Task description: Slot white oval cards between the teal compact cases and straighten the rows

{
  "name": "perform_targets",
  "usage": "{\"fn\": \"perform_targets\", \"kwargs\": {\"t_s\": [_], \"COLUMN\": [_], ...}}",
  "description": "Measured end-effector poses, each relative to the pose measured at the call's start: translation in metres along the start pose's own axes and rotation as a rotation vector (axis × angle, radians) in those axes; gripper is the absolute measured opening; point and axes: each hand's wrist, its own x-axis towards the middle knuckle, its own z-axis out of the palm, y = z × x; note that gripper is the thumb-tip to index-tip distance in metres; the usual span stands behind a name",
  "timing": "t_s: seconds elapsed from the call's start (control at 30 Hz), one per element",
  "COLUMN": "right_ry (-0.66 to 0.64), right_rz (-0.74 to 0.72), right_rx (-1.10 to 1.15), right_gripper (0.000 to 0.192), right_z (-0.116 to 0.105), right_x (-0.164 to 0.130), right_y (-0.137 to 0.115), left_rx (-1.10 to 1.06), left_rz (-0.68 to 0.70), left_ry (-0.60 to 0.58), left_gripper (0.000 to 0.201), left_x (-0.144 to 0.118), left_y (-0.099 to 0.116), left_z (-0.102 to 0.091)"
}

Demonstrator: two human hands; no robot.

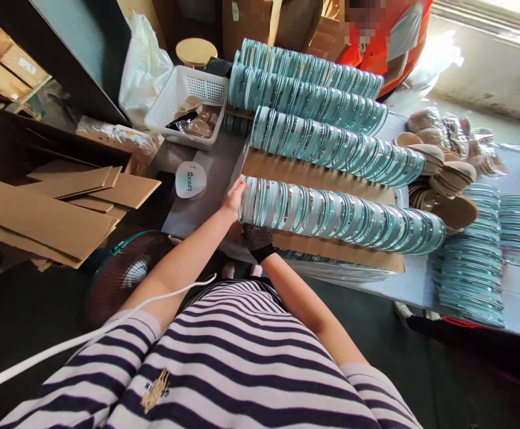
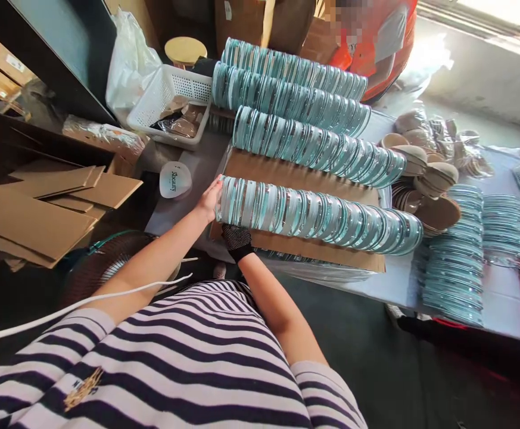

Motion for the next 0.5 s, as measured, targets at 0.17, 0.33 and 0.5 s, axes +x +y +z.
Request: {"fn": "perform_targets", "kwargs": {"t_s": [0.17, 0.33, 0.5], "right_ry": [-0.037, -0.323, -0.045], "right_rz": [0.034, -0.049, -0.288], "right_rx": [0.127, 0.588, 0.262], "right_gripper": [0.029, 0.045, 0.038], "right_z": [-0.012, -0.010, 0.013], "right_x": [-0.012, -0.021, -0.004], "right_y": [0.018, 0.020, -0.004], "left_rx": [0.009, 0.002, 0.027], "left_rz": [-0.062, 0.049, 0.049], "left_ry": [0.005, -0.001, -0.031], "left_gripper": [0.053, 0.052, 0.056], "left_x": [-0.008, 0.000, 0.000], "left_y": [0.007, -0.003, -0.005], "left_z": [0.007, 0.007, 0.002]}}
